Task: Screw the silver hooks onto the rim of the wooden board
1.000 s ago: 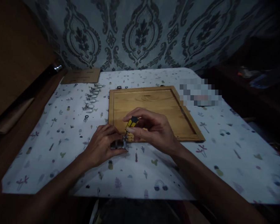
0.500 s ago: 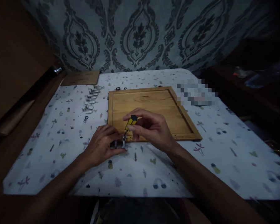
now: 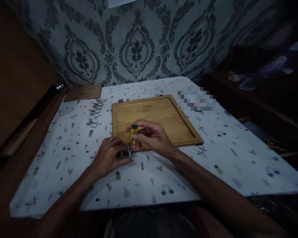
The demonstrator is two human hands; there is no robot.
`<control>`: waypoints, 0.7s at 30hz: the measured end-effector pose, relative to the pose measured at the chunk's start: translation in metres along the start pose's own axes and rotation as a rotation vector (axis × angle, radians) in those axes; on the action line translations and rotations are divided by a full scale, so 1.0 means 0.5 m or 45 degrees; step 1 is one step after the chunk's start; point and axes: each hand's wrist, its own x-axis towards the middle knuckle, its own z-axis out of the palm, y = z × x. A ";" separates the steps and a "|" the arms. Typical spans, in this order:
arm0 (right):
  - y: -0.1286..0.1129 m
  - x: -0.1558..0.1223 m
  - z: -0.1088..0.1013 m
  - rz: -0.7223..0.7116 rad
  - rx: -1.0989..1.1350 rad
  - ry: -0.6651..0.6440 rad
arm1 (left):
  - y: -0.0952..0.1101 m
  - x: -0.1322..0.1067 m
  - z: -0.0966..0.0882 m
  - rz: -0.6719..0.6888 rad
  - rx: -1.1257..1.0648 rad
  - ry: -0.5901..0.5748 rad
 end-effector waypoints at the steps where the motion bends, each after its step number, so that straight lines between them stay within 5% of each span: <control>1: 0.001 0.000 0.001 0.002 -0.004 0.029 | -0.001 0.000 0.001 -0.003 -0.004 0.006; 12: -0.009 -0.003 -0.004 0.008 0.024 -0.086 | -0.003 0.000 0.004 0.045 -0.020 0.049; 21: 0.010 -0.006 -0.010 0.042 -0.003 0.146 | -0.004 0.000 0.005 0.052 -0.017 0.064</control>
